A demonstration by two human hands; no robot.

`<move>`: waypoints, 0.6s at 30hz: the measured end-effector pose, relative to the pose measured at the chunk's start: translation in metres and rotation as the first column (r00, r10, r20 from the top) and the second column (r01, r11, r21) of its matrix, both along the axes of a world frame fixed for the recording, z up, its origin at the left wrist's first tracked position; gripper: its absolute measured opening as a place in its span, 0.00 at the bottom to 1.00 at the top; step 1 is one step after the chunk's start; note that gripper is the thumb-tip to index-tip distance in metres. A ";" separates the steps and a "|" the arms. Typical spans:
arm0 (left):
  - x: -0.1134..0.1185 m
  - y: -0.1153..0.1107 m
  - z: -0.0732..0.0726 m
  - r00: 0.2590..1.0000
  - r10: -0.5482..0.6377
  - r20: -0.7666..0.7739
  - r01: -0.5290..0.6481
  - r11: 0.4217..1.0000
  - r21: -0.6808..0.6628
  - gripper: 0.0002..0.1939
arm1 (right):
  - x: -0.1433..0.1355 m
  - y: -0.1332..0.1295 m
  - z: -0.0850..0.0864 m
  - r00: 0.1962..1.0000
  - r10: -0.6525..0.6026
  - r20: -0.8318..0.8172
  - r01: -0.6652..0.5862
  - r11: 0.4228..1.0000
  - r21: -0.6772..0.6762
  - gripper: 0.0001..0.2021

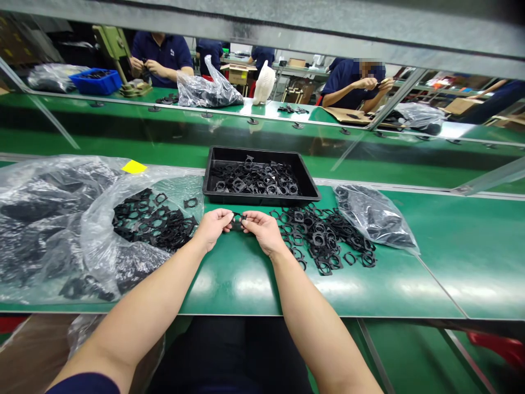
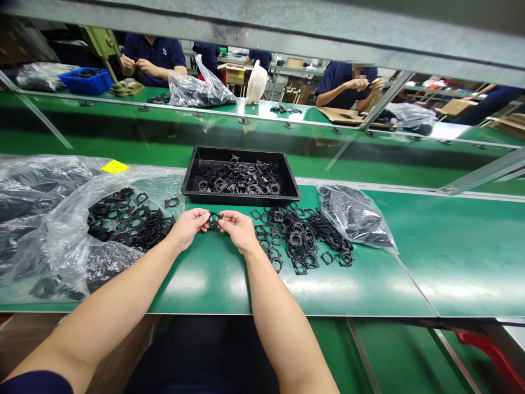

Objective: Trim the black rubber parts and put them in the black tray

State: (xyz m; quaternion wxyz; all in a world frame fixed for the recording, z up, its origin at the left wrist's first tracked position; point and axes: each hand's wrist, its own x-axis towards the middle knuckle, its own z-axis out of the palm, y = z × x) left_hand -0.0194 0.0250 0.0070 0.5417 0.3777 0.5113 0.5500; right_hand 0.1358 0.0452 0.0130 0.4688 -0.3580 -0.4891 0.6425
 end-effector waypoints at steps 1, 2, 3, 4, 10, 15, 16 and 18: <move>0.000 0.000 -0.001 1.000 -0.005 0.000 0.005 1.000 0.007 0.16 | 0.000 0.000 0.000 1.000 0.000 -0.005 0.000 1.000 -0.005 0.16; 0.000 0.000 -0.001 1.000 -0.010 0.006 0.010 1.000 0.013 0.16 | -0.001 0.000 0.000 1.000 -0.001 -0.011 0.001 1.000 -0.011 0.16; 0.000 0.000 -0.001 1.000 -0.015 0.017 0.015 1.000 0.017 0.15 | -0.001 0.000 0.001 1.000 -0.001 -0.015 0.001 1.000 -0.018 0.16; -0.001 0.000 -0.001 0.999 -0.018 0.030 0.018 1.000 0.016 0.15 | -0.001 0.000 0.001 1.000 0.000 -0.018 0.000 1.000 -0.024 0.17; -0.001 -0.002 0.003 0.993 -0.075 0.094 0.076 0.997 -0.004 0.15 | 0.001 0.000 0.001 0.999 0.024 -0.039 -0.027 0.997 -0.070 0.17; -0.004 -0.003 0.007 0.967 -0.131 0.219 0.140 0.990 -0.025 0.15 | 0.002 -0.001 0.001 0.997 0.049 -0.056 -0.054 0.995 -0.088 0.17; -0.004 -0.003 0.007 0.959 -0.137 0.247 0.150 0.988 -0.034 0.15 | 0.002 -0.001 0.000 0.997 0.056 -0.058 -0.060 0.995 -0.085 0.17; -0.006 -0.003 0.008 0.952 -0.145 0.271 0.165 0.985 -0.051 0.14 | 0.002 -0.001 0.000 0.996 0.070 -0.061 -0.075 0.994 -0.082 0.18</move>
